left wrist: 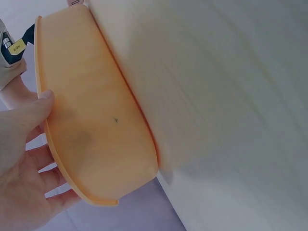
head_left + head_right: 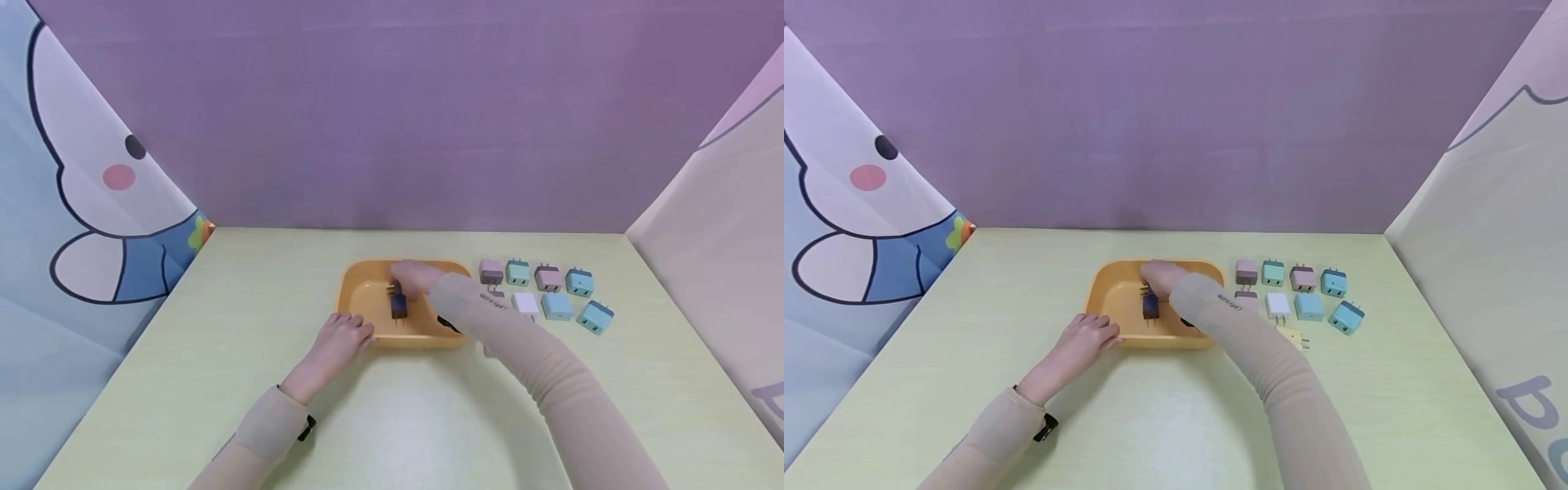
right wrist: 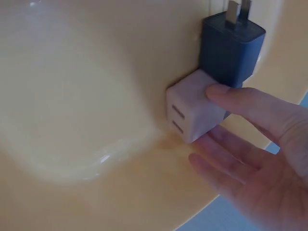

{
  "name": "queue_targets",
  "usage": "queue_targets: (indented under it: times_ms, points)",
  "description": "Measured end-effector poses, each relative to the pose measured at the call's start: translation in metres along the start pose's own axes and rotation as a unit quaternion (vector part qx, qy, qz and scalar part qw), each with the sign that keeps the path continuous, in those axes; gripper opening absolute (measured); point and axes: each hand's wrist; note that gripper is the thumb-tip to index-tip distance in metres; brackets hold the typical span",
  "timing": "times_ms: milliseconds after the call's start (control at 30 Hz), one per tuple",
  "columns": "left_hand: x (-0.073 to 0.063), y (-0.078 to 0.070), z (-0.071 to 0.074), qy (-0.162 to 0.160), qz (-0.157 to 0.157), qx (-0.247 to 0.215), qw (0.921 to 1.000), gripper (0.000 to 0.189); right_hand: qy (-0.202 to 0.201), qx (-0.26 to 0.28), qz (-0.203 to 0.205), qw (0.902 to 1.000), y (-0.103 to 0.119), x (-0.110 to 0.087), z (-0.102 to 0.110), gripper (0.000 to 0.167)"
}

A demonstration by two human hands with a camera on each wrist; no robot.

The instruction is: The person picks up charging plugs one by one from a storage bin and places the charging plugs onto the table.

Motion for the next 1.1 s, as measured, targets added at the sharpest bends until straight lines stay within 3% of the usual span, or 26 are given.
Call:
queue_targets:
  times_ms: [267, 633, 900, 1100]
  points:
    - [0.0, -0.001, 0.002, -0.004, 0.003, -0.004, 1.0, 0.015, 0.003, -0.002, -0.004, 1.0, -0.001, 0.002, -0.001, 0.031]
    - [0.0, -0.001, -0.001, -0.001, 0.003, 0.003, 1.0, 0.014, 0.024, -0.037, -0.026, 0.9987, -0.001, 0.003, 0.003, 0.03]
    - [0.0, -0.001, -0.001, -0.002, 0.001, -0.002, 1.0, 0.015, 0.022, 0.017, -0.032, 0.9991, -0.002, -0.005, 0.007, 0.032]
    - [0.001, -0.001, -0.001, 0.001, -0.002, 0.002, 1.0, 0.014, 0.022, -0.012, -0.022, 0.9994, -0.001, -0.007, 0.012, 0.03]
Point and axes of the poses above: each hand's wrist, its own x-axis towards the middle knuckle, its own z-axis out of the back of the hand, y = z × x, and after that the axes turned 12 degrees about x, right-handed
